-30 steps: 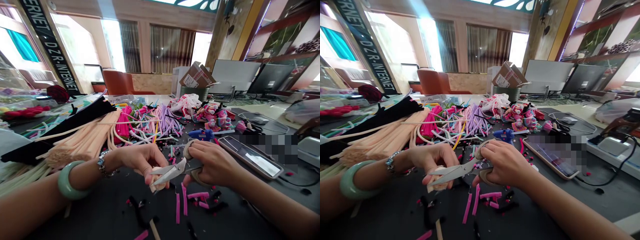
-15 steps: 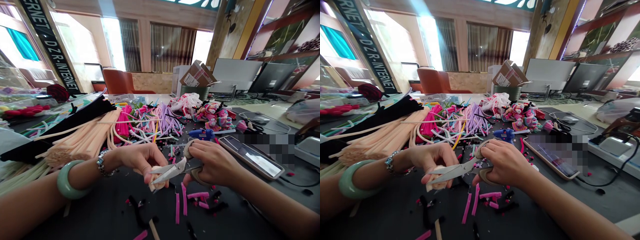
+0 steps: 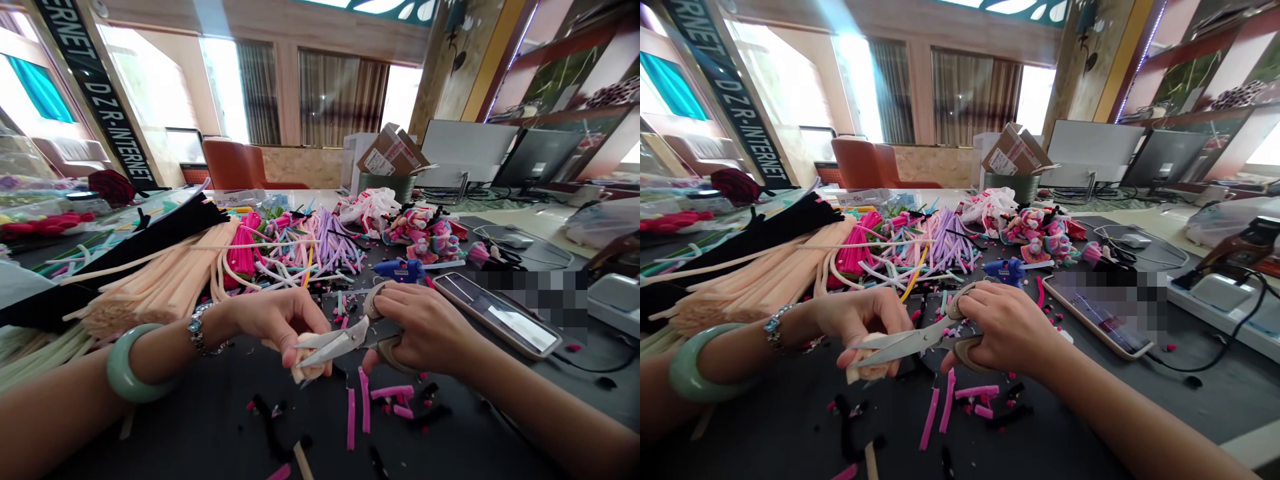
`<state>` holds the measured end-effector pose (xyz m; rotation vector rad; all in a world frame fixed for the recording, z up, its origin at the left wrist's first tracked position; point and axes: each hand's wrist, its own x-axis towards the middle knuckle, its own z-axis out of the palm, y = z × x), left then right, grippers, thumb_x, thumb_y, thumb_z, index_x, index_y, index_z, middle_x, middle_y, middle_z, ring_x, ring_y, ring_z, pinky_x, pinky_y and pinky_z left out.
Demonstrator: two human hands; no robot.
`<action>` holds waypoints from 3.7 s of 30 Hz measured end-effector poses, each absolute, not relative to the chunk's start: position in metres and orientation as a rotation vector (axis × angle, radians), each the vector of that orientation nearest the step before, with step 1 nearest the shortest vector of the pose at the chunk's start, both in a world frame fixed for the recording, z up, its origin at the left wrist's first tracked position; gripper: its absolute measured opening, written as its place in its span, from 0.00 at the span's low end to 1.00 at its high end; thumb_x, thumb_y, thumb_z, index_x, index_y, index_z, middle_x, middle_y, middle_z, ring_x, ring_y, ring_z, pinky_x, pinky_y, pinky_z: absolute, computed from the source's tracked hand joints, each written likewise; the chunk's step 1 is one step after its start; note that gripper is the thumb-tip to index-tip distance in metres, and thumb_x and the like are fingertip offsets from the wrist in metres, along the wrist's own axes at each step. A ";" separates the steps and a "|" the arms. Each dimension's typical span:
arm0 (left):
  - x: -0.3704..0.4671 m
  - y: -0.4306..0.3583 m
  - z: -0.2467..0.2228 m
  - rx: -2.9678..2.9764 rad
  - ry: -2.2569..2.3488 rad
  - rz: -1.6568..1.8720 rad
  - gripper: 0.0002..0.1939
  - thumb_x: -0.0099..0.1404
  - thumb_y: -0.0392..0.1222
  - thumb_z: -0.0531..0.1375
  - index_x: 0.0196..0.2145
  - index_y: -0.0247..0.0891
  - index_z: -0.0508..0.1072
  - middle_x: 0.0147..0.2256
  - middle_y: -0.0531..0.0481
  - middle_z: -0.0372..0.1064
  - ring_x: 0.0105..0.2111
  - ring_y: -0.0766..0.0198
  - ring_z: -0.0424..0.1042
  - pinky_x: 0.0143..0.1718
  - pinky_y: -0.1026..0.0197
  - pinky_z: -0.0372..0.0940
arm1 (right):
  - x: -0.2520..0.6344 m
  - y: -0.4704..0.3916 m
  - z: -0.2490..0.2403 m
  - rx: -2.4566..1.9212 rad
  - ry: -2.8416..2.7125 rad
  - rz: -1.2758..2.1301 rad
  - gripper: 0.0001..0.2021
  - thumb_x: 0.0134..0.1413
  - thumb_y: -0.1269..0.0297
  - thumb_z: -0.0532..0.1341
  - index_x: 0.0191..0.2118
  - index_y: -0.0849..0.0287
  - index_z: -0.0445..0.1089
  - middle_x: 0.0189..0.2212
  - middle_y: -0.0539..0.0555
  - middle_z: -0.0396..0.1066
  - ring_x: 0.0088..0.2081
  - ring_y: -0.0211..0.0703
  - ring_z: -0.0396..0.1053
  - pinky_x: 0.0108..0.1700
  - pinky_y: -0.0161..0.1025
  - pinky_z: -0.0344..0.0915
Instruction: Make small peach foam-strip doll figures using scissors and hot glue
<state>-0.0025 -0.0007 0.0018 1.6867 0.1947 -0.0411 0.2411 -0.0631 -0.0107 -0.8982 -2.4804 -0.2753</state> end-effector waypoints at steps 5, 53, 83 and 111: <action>-0.002 0.001 0.001 1.738 0.207 -0.037 0.31 0.47 0.63 0.64 0.35 0.30 0.79 0.28 0.44 0.70 0.27 0.63 0.64 0.27 0.65 0.60 | 0.241 -0.064 -0.010 -0.906 -2.469 -0.320 0.23 0.37 0.44 0.68 0.26 0.59 0.63 0.22 0.48 0.64 0.26 0.40 0.62 0.30 0.36 0.57; -0.006 0.003 0.004 1.605 0.341 0.306 0.26 0.36 0.49 0.74 0.31 0.29 0.77 0.26 0.48 0.70 0.25 0.66 0.67 0.26 0.68 0.65 | 0.236 -0.071 -0.009 -1.168 -2.225 -0.185 0.24 0.41 0.42 0.65 0.27 0.57 0.58 0.22 0.47 0.63 0.23 0.36 0.59 0.26 0.33 0.53; -0.001 0.011 -0.004 1.957 0.632 1.117 0.15 0.43 0.35 0.72 0.30 0.35 0.74 0.28 0.53 0.69 0.28 0.70 0.67 0.32 0.65 0.66 | 0.242 -0.069 -0.012 -1.539 -2.065 -0.673 0.17 0.47 0.45 0.58 0.24 0.54 0.69 0.24 0.47 0.74 0.27 0.44 0.72 0.25 0.36 0.50; 0.000 0.005 0.000 1.964 0.669 1.192 0.14 0.45 0.33 0.71 0.31 0.35 0.75 0.27 0.55 0.68 0.28 0.71 0.68 0.33 0.67 0.69 | 0.246 -0.063 -0.019 -1.434 -2.027 -0.852 0.17 0.53 0.48 0.55 0.24 0.55 0.70 0.23 0.48 0.74 0.25 0.41 0.72 0.26 0.36 0.52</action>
